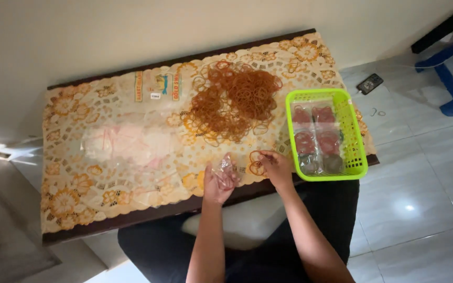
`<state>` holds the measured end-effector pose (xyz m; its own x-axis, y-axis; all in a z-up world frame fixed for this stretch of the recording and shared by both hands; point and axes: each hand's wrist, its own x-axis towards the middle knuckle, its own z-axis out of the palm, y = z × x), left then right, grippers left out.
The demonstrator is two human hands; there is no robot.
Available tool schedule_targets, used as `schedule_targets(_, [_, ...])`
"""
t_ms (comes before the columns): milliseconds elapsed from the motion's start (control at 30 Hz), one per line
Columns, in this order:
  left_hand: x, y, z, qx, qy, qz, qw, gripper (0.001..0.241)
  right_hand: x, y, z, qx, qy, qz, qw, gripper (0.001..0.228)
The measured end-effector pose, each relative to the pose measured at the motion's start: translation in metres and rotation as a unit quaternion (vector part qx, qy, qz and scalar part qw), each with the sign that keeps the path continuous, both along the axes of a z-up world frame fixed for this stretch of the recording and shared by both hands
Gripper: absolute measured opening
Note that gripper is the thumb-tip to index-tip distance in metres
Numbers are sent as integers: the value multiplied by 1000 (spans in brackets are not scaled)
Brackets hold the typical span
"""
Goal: Packaging rubber bands into small plastic bags
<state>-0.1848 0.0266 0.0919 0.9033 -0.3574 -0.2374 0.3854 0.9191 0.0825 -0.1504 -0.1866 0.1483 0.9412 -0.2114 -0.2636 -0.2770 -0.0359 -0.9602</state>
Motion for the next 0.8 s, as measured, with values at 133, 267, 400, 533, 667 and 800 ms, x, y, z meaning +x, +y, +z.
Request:
schedule_targets(133, [0, -2, 8, 39, -21, -15, 999, 79, -2, 3, 2, 31, 7, 50, 998, 34])
schedule_targets(267, [-1, -4, -13, 85, -76, -63, 991, 81, -9, 19, 13, 17, 5, 112, 994, 30])
schedule_targets(400, [1, -8, 16, 116, -74, -65, 988, 75, -9, 24, 24, 25, 37, 115, 992, 31])
schedule_targets(533, [-2, -8, 35, 114, -70, -63, 989, 75, -5, 14, -2, 8, 8, 111, 994, 28])
schedule_targets(667, [-2, -7, 27, 115, -61, -66, 989, 79, -9, 11, 7, -22, -34, 102, 994, 26])
schedule_targets(800, [-3, -8, 41, 101, -48, -52, 992, 74, -9, 10, 21, -82, -68, 89, 990, 22])
